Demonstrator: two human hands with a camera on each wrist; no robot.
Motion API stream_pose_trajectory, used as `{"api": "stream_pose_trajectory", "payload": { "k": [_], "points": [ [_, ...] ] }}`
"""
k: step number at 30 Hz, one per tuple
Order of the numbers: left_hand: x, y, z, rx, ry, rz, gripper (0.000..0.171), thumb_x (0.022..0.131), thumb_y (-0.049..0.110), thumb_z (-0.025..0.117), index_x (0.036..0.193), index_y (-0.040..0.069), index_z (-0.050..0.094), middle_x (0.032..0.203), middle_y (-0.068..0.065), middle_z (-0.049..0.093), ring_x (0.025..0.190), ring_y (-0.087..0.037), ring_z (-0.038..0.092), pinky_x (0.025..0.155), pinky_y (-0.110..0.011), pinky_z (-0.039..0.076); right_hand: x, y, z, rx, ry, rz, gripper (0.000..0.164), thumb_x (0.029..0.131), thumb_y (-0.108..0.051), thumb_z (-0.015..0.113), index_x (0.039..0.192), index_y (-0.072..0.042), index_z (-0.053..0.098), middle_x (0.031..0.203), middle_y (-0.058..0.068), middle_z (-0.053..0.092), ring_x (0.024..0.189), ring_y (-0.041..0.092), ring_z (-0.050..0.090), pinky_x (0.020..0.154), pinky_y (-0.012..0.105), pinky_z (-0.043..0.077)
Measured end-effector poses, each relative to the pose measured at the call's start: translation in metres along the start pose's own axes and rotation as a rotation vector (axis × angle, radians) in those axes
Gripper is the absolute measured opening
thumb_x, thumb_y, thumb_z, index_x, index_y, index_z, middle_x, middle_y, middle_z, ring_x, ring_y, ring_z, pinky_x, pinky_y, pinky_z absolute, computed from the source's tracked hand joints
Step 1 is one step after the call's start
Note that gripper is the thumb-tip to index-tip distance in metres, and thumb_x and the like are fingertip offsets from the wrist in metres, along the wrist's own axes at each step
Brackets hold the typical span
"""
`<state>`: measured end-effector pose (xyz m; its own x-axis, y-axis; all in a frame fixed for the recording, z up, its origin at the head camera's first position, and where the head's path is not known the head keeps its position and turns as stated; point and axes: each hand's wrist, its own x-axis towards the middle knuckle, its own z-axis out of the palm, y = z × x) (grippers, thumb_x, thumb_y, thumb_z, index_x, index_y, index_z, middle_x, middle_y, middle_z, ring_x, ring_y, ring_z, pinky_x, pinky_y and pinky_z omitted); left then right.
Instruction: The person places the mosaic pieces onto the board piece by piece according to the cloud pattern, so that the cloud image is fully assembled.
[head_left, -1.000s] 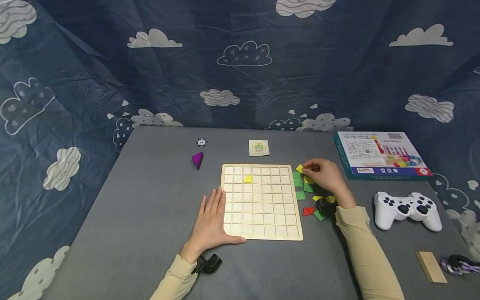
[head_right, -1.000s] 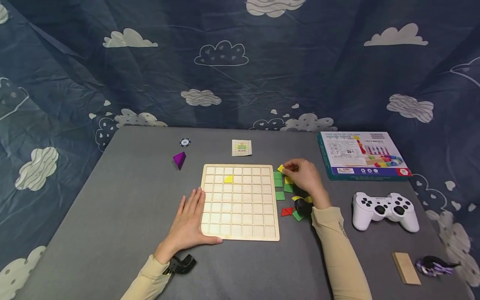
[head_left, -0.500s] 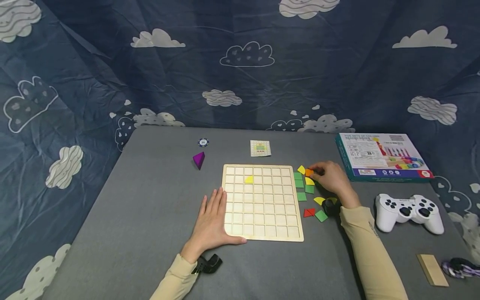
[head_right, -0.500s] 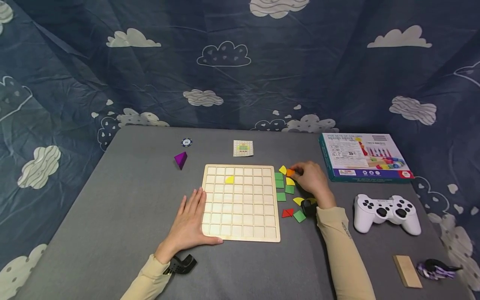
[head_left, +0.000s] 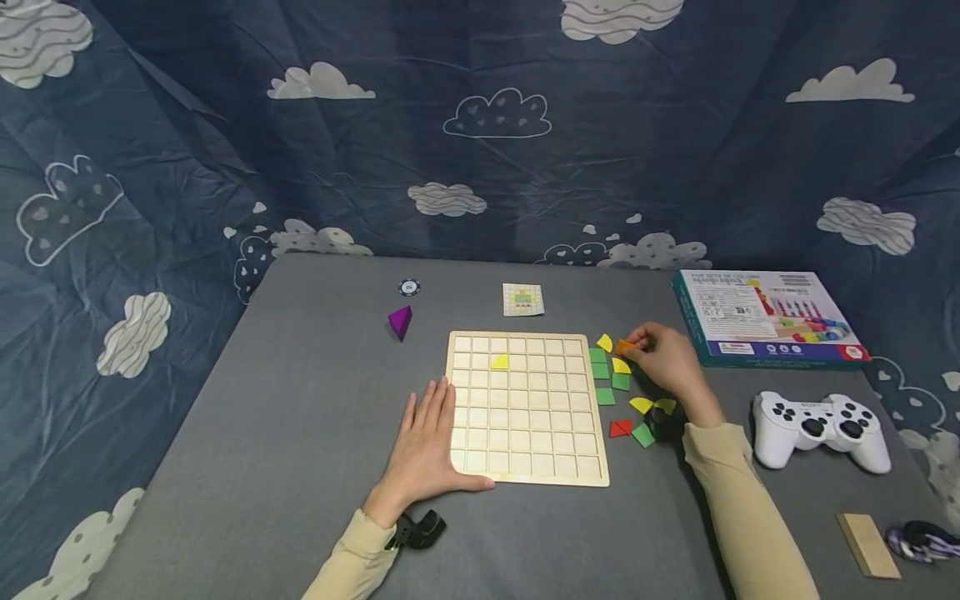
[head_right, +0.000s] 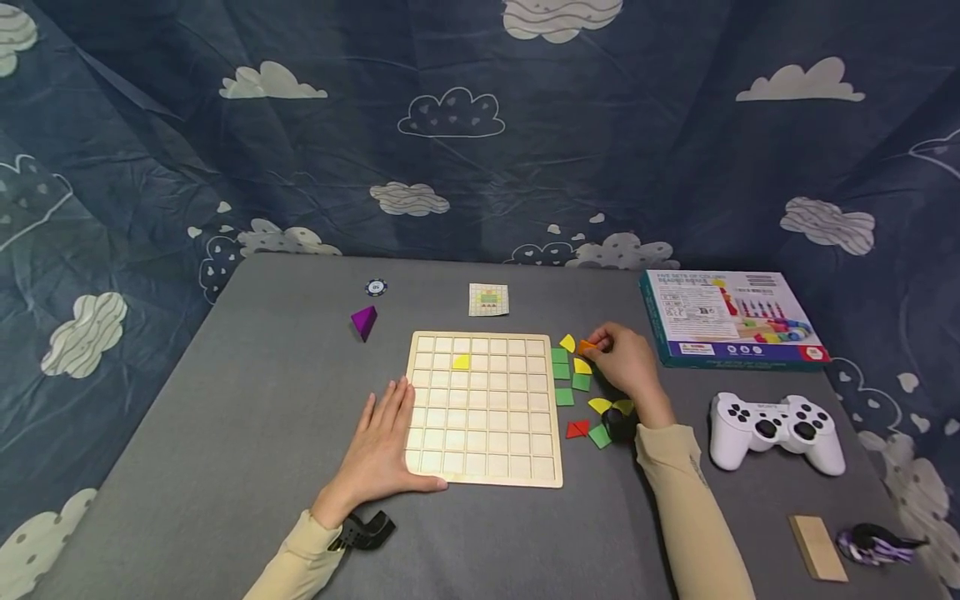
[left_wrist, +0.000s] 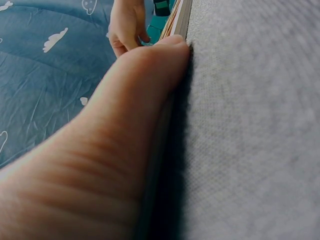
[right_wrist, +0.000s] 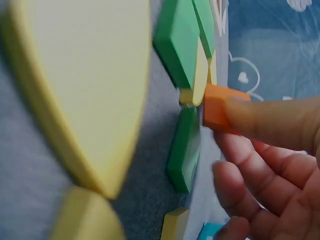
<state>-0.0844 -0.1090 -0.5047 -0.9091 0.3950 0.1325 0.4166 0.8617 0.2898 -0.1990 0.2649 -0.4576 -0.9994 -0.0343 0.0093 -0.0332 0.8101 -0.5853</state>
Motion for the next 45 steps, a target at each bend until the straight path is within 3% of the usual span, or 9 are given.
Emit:
{"api": "stream_pose_trajectory", "payload": {
  "k": [4,8,14,22,31,45],
  "points": [
    [0.0,0.0,0.0,-0.005,0.002,0.003,0.137,0.056,0.085,0.06,0.15,-0.003,0.014,0.156,-0.018,0.009,0.143,-0.031,0.006,0.112,-0.049,0.003,-0.01,-0.009,0.004,0.004,0.072,-0.019,0.014,0.086,-0.009,0.069,0.093,-0.001,0.06,0.081,0.013,0.058,0.064,0.026,0.047,0.053,0.035,0.037],
    [0.0,0.0,0.0,0.006,0.002,-0.005,0.137,0.056,0.086,0.06,0.15,-0.002,0.013,0.156,-0.017,0.009,0.143,-0.03,0.006,0.112,-0.048,0.003,-0.014,-0.024,0.011,0.061,0.088,-0.056,0.014,0.086,-0.01,0.071,0.092,-0.001,0.061,0.077,0.011,0.057,0.061,0.023,0.044,0.049,0.033,0.035],
    [0.001,0.0,0.0,0.002,0.0,-0.004,0.137,0.056,0.085,0.06,0.15,-0.003,0.014,0.156,-0.017,0.01,0.143,-0.03,0.006,0.112,-0.048,0.003,-0.013,-0.048,0.026,0.107,0.05,-0.15,0.012,0.083,-0.008,0.073,0.089,-0.001,0.064,0.075,0.008,0.059,0.058,0.019,0.046,0.048,0.029,0.035],
    [0.001,0.0,0.0,0.01,-0.013,-0.013,0.137,0.056,0.086,0.06,0.15,-0.003,0.014,0.156,-0.017,0.009,0.143,-0.03,0.005,0.112,-0.048,0.002,-0.009,-0.081,0.051,0.185,-0.036,-0.202,0.009,0.083,-0.01,0.074,0.088,-0.005,0.07,0.077,0.004,0.064,0.058,0.017,0.05,0.051,0.031,0.039],
    [0.001,0.001,0.0,0.019,-0.021,-0.012,0.137,0.056,0.087,0.058,0.15,-0.003,0.012,0.156,-0.017,0.009,0.143,-0.03,0.005,0.112,-0.047,0.002,0.0,-0.102,0.069,0.165,-0.06,-0.173,0.007,0.082,-0.013,0.075,0.087,-0.008,0.073,0.077,0.001,0.066,0.06,0.017,0.05,0.055,0.031,0.04],
    [0.001,0.002,0.0,0.022,-0.012,-0.007,0.138,0.056,0.087,0.059,0.149,-0.004,0.013,0.156,-0.018,0.01,0.143,-0.03,0.005,0.112,-0.048,0.002,0.006,-0.111,0.08,0.117,-0.11,-0.135,0.007,0.084,-0.015,0.074,0.087,-0.009,0.073,0.076,0.0,0.065,0.067,0.017,0.056,0.063,0.033,0.043]
  ]
}}
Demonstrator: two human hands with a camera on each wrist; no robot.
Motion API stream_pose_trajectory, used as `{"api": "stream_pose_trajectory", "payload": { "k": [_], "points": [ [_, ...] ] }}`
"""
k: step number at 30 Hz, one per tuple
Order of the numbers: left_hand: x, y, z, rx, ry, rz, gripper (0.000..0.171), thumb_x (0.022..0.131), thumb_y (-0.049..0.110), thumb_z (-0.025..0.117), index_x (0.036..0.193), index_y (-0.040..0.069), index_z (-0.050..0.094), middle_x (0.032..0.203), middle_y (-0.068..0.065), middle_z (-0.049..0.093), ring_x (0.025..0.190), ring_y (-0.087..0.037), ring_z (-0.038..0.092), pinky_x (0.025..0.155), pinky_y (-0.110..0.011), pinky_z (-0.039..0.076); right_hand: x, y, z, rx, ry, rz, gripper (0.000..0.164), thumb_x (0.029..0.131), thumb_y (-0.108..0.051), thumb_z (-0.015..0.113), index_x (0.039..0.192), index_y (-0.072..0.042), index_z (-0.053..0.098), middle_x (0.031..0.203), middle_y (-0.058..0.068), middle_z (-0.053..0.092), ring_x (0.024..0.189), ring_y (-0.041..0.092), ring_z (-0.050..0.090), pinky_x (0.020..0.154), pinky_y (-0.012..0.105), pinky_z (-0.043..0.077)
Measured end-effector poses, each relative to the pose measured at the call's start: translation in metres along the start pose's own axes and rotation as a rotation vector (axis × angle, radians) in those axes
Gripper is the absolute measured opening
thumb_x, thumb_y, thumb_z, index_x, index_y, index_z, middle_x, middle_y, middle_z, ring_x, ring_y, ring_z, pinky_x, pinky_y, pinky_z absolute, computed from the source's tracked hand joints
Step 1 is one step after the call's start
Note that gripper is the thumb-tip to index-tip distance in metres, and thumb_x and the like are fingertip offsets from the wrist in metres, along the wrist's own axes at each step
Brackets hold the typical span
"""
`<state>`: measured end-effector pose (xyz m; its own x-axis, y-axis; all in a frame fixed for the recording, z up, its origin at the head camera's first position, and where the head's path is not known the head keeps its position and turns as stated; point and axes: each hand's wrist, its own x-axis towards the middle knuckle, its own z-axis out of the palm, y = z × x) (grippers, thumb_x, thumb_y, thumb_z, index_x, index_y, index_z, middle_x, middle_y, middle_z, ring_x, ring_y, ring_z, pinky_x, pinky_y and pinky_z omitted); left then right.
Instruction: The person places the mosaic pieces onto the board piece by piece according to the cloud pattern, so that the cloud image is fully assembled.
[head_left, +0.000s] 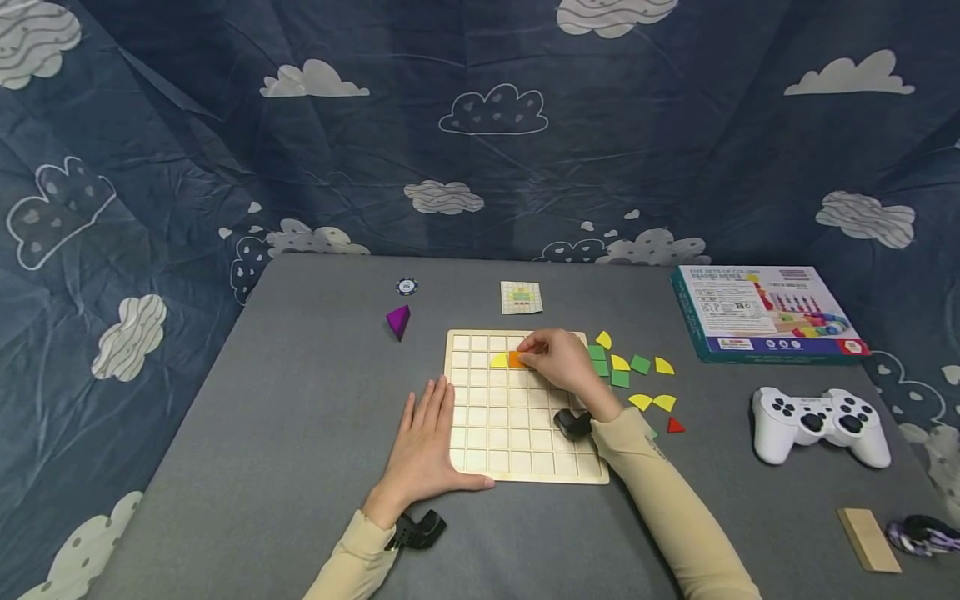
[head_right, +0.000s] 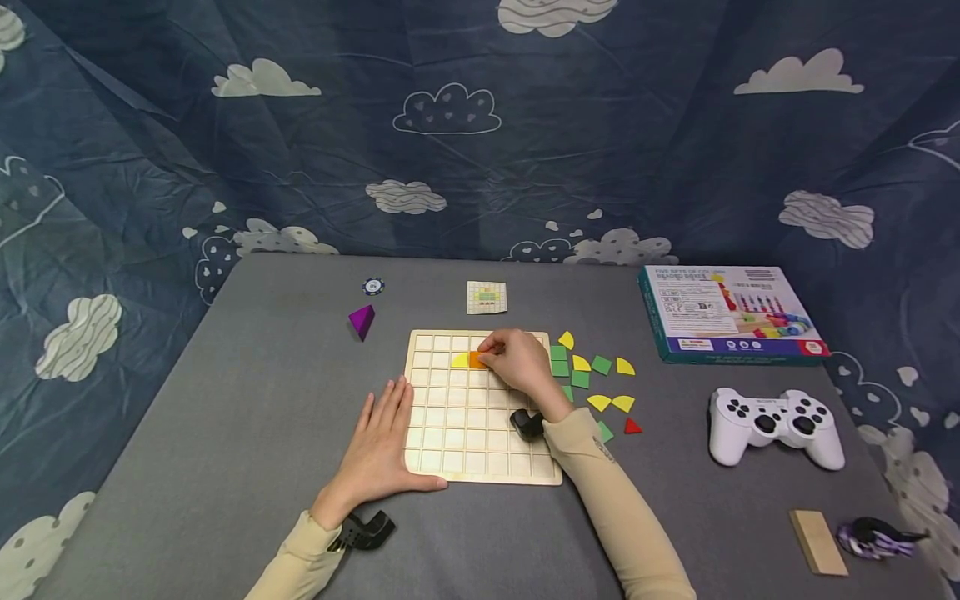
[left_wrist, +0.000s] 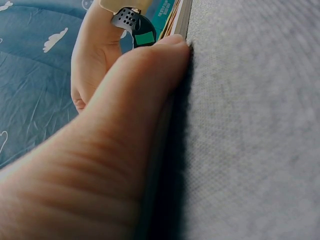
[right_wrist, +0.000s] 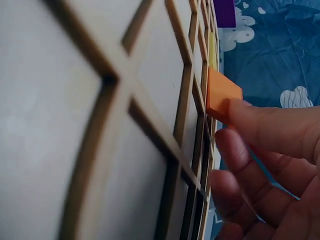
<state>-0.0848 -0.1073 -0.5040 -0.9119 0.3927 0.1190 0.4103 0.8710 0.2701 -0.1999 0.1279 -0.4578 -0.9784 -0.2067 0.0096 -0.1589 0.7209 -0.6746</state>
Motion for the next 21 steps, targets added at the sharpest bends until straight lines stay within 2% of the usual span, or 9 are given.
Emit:
{"api": "stream_pose_trajectory", "payload": {
  "k": [8,16,21],
  "points": [
    [-0.0003,-0.0004,-0.0004,-0.005,-0.006,-0.004,0.138,0.056,0.087,0.059,0.15,-0.003,0.012,0.156,-0.017,0.009,0.143,-0.03,0.005,0.112,-0.048,0.002,0.0001,0.0006,0.0021,-0.086,-0.025,-0.013,0.009,0.085,-0.013,0.072,0.092,-0.009,0.076,0.088,0.004,0.066,0.08,0.021,0.059,0.074,0.039,0.045],
    [-0.0003,-0.0002,-0.0013,-0.01,0.006,0.002,0.137,0.056,0.086,0.06,0.15,-0.003,0.013,0.156,-0.018,0.01,0.143,-0.03,0.006,0.112,-0.048,0.003,-0.0003,0.0026,-0.001,-0.104,-0.035,-0.027,0.01,0.084,-0.015,0.073,0.092,-0.011,0.077,0.075,-0.001,0.062,0.068,0.018,0.051,0.063,0.033,0.039],
    [-0.0007,-0.0001,-0.0018,-0.013,0.006,0.002,0.137,0.056,0.085,0.06,0.149,-0.004,0.013,0.156,-0.018,0.01,0.143,-0.031,0.006,0.112,-0.048,0.003,-0.0029,0.0056,-0.0053,-0.071,-0.088,-0.079,0.018,0.085,-0.013,0.072,0.102,-0.008,0.074,0.076,0.0,0.058,0.069,0.018,0.048,0.063,0.032,0.036]
  ]
}}
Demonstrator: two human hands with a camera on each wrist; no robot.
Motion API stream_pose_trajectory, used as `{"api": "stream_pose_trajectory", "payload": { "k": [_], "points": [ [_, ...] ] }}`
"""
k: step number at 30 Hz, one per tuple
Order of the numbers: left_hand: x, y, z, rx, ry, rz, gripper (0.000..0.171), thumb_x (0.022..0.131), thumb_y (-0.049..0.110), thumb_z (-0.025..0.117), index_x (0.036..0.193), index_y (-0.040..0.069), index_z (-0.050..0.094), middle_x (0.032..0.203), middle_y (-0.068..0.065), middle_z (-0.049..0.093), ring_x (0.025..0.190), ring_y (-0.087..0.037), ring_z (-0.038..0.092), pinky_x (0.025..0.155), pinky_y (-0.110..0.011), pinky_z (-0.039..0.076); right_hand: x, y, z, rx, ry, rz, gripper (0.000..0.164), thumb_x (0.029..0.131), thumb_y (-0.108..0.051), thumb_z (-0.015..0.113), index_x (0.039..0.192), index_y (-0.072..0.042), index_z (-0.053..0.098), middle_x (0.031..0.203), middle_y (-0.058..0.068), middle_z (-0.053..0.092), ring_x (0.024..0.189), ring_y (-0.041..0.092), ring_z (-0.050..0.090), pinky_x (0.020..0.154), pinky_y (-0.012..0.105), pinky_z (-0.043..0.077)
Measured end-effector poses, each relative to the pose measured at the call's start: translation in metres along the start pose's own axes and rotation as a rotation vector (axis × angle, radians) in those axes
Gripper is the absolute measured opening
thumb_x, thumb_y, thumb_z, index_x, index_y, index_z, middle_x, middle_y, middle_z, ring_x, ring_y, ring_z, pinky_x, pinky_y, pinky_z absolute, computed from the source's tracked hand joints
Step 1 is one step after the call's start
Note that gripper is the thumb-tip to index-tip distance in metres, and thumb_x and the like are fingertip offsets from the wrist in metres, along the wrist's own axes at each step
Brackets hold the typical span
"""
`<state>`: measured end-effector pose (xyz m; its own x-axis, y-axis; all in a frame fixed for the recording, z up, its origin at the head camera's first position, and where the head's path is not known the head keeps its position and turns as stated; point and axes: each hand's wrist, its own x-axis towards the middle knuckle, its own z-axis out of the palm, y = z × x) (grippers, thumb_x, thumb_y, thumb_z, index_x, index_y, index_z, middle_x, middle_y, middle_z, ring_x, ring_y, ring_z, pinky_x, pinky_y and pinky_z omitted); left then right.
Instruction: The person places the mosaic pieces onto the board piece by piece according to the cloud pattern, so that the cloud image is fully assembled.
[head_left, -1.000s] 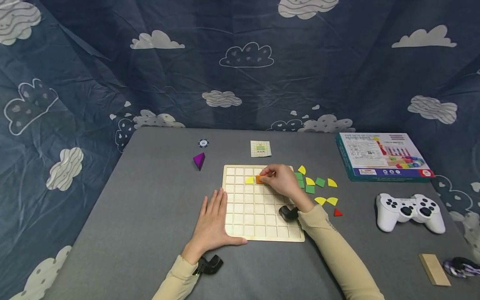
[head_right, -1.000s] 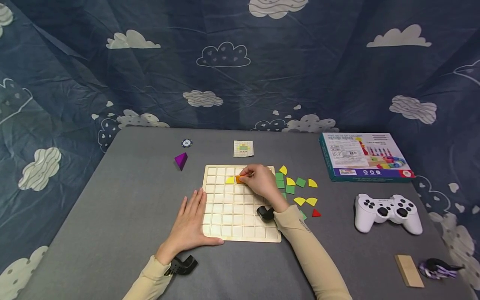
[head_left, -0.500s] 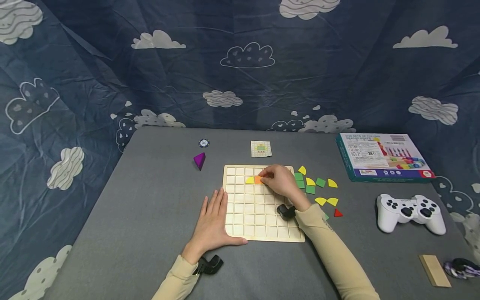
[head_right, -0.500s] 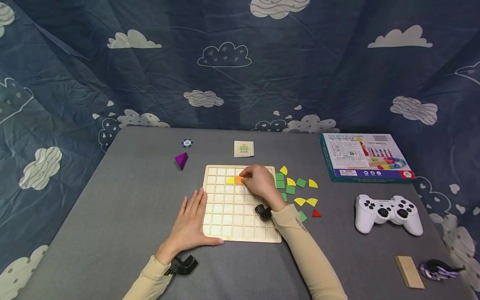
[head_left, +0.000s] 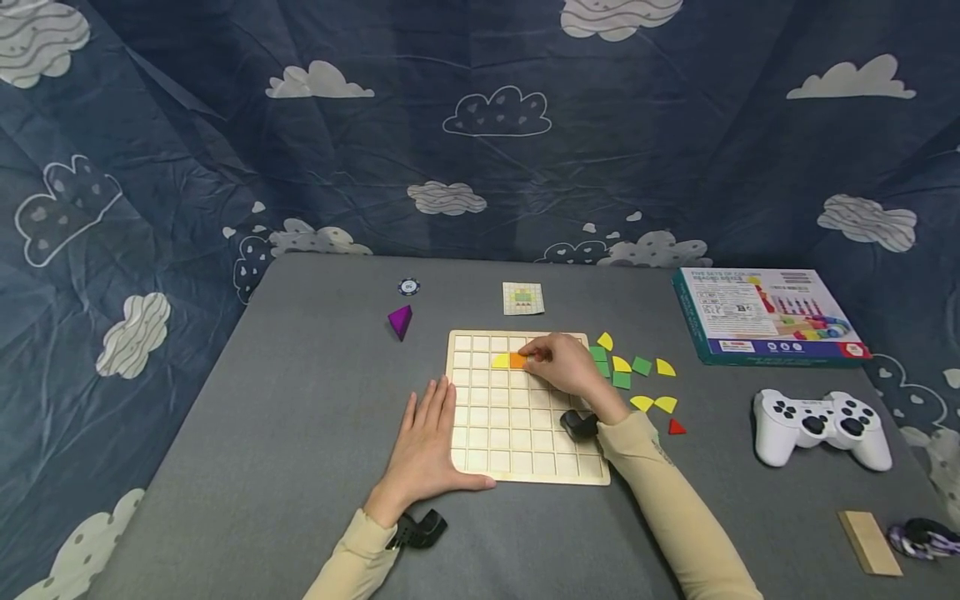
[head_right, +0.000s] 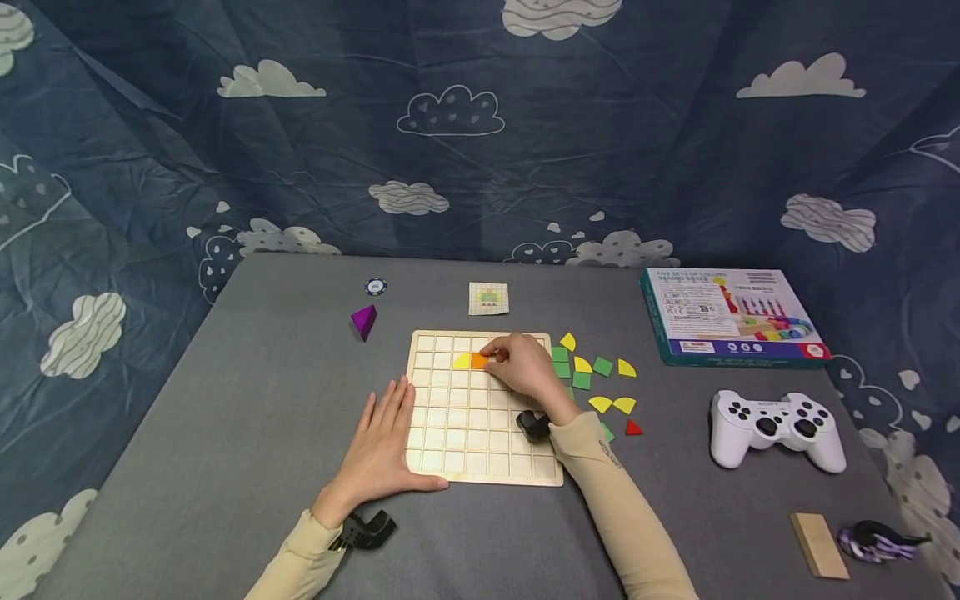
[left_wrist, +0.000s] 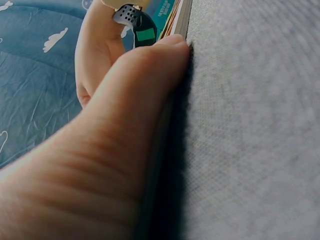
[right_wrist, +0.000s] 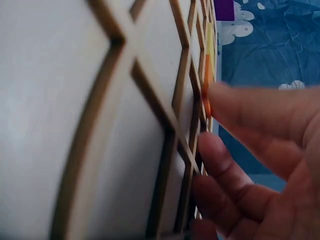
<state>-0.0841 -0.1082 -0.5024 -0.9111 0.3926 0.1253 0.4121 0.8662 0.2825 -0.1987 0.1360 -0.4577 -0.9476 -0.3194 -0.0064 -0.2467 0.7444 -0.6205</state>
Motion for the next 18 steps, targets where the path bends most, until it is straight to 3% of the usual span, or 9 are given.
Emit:
{"api": "stream_pose_trajectory", "payload": {
  "k": [4,8,15,18],
  "points": [
    [0.0,0.0,0.0,-0.003,0.013,0.011,0.137,0.056,0.084,0.062,0.149,-0.005,0.014,0.155,-0.019,0.011,0.142,-0.032,0.007,0.112,-0.05,0.005,-0.006,0.007,-0.008,0.045,-0.022,-0.073,0.028,0.087,-0.013,0.07,0.113,-0.003,0.069,0.083,0.004,0.059,0.071,0.019,0.047,0.065,0.033,0.037],
    [0.0,0.0,0.001,-0.005,0.028,0.023,0.137,0.056,0.083,0.063,0.149,-0.006,0.016,0.155,-0.021,0.013,0.142,-0.033,0.009,0.111,-0.051,0.006,-0.017,0.019,-0.022,0.085,0.033,-0.082,0.03,0.089,-0.015,0.068,0.115,0.0,0.067,0.088,0.007,0.061,0.07,0.021,0.047,0.063,0.035,0.039],
    [0.0,-0.001,0.002,-0.011,0.023,0.015,0.137,0.056,0.084,0.062,0.149,-0.005,0.014,0.155,-0.019,0.012,0.142,-0.032,0.007,0.112,-0.049,0.004,-0.036,0.051,-0.045,0.018,0.231,0.051,0.02,0.089,-0.016,0.067,0.101,-0.002,0.072,0.081,0.008,0.06,0.061,0.021,0.047,0.051,0.035,0.037],
    [0.0,-0.002,0.002,-0.012,0.021,0.017,0.137,0.056,0.085,0.061,0.149,-0.004,0.014,0.155,-0.019,0.011,0.143,-0.031,0.006,0.112,-0.049,0.003,-0.043,0.064,-0.054,-0.025,0.26,0.131,0.018,0.088,-0.018,0.068,0.097,-0.002,0.071,0.078,0.008,0.059,0.062,0.022,0.046,0.051,0.035,0.035]
  ]
}}
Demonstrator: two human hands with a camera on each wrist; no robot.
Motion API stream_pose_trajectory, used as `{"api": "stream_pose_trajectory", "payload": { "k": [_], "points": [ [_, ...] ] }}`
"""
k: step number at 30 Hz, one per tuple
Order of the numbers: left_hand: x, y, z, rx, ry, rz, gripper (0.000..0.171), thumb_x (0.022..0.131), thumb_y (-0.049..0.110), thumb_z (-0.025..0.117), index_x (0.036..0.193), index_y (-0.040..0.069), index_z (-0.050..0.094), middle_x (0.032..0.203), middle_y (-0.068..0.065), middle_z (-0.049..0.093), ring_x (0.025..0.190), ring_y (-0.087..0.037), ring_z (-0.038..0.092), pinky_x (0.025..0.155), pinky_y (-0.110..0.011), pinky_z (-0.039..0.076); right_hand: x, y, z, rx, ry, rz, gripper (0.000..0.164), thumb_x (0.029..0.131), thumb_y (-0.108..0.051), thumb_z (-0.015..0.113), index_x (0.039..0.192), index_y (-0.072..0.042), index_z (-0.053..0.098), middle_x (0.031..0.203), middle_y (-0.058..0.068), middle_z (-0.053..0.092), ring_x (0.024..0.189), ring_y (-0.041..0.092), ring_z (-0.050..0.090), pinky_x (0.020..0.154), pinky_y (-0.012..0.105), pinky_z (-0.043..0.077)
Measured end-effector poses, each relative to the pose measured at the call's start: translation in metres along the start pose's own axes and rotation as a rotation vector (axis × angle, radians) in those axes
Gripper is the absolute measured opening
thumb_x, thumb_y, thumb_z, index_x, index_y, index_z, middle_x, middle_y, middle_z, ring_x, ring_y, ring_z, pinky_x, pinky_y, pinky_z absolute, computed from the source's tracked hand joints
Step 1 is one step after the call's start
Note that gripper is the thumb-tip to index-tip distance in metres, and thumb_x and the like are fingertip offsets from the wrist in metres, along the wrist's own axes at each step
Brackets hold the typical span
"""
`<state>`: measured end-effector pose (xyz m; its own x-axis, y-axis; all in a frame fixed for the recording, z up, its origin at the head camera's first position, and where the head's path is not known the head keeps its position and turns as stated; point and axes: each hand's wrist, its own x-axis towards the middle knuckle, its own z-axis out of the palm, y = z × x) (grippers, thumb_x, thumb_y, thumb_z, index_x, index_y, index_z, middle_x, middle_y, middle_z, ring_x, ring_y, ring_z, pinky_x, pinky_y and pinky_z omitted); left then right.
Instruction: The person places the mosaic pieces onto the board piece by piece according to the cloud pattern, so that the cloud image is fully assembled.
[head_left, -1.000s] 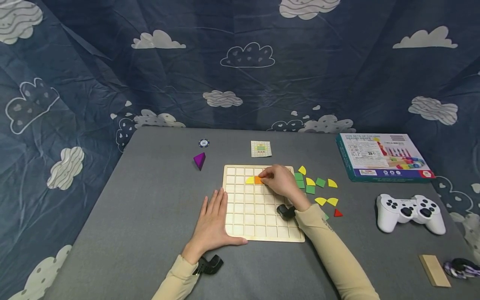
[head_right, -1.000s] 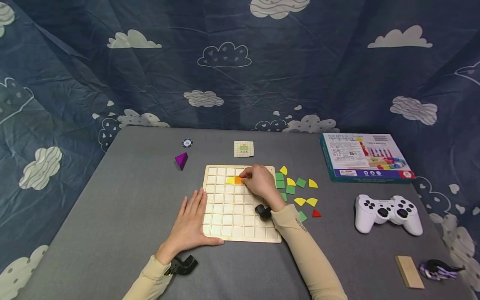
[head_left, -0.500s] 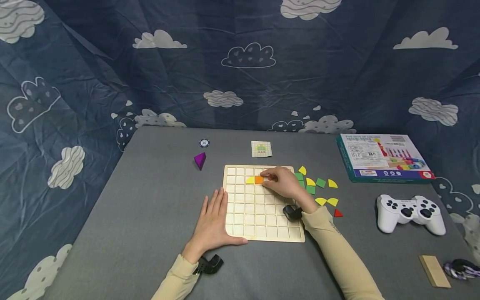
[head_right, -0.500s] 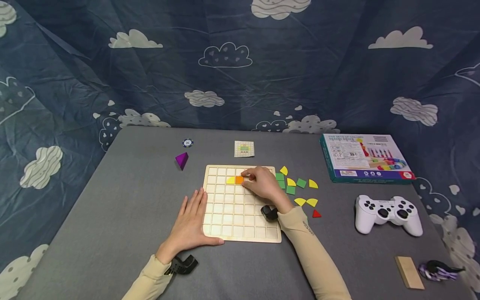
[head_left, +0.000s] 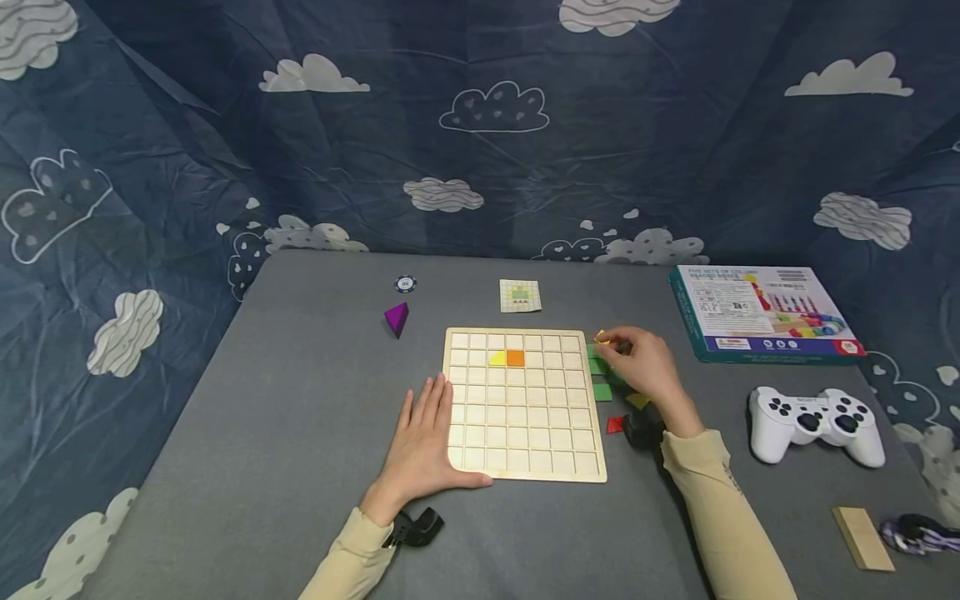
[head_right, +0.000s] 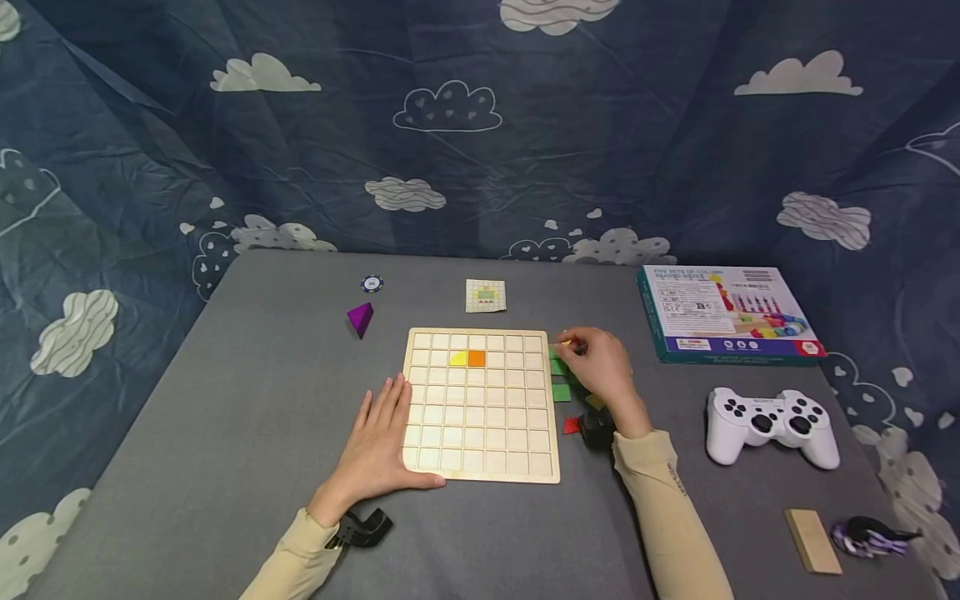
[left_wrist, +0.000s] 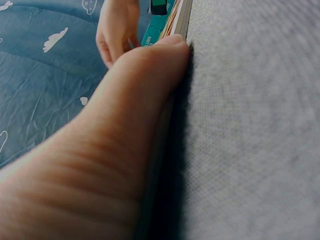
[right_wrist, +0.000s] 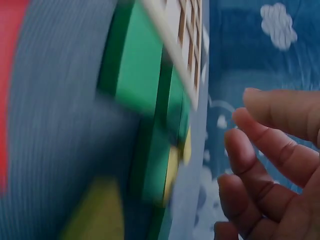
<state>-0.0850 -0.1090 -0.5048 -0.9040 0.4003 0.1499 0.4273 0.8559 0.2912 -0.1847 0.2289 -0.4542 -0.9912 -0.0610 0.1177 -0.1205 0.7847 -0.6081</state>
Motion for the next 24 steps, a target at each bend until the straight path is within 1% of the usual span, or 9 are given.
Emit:
{"api": "stream_pose_trajectory", "payload": {
  "k": [2,6,11,16,24],
  "points": [
    [0.0,0.0,0.0,0.001,0.006,0.005,0.137,0.056,0.084,0.062,0.149,-0.005,0.014,0.155,-0.02,0.011,0.142,-0.032,0.006,0.112,-0.05,0.004,-0.002,0.007,-0.006,-0.033,-0.014,0.049,0.019,0.087,-0.02,0.069,0.096,-0.003,0.07,0.078,0.007,0.058,0.065,0.023,0.047,0.053,0.035,0.035],
    [0.0,0.0,0.001,-0.003,0.021,0.013,0.137,0.056,0.083,0.063,0.149,-0.006,0.016,0.155,-0.02,0.013,0.142,-0.033,0.008,0.112,-0.051,0.005,-0.005,0.014,-0.017,-0.073,-0.073,0.108,0.023,0.086,-0.024,0.071,0.096,-0.003,0.069,0.08,0.008,0.058,0.07,0.024,0.049,0.059,0.034,0.034],
    [-0.001,0.0,0.001,0.003,0.012,0.006,0.137,0.056,0.084,0.062,0.149,-0.004,0.015,0.155,-0.019,0.012,0.142,-0.032,0.008,0.112,-0.05,0.005,-0.006,0.019,-0.019,-0.09,-0.113,0.159,0.027,0.083,-0.027,0.073,0.097,-0.004,0.07,0.082,0.007,0.06,0.072,0.024,0.051,0.061,0.034,0.035],
    [-0.001,-0.001,0.001,0.007,-0.002,0.0,0.137,0.056,0.085,0.061,0.15,-0.003,0.014,0.156,-0.018,0.01,0.143,-0.031,0.006,0.112,-0.049,0.003,-0.004,0.021,-0.017,-0.089,-0.16,0.189,0.029,0.083,-0.027,0.073,0.099,-0.003,0.069,0.084,0.008,0.06,0.071,0.024,0.051,0.06,0.034,0.035],
    [0.0,-0.001,0.001,0.011,0.001,0.003,0.137,0.056,0.086,0.06,0.149,-0.004,0.014,0.156,-0.019,0.011,0.143,-0.031,0.006,0.112,-0.049,0.003,0.002,0.02,-0.016,-0.115,-0.174,0.213,0.03,0.085,-0.025,0.071,0.101,0.001,0.068,0.088,0.012,0.06,0.076,0.027,0.051,0.062,0.035,0.037]
  ]
}}
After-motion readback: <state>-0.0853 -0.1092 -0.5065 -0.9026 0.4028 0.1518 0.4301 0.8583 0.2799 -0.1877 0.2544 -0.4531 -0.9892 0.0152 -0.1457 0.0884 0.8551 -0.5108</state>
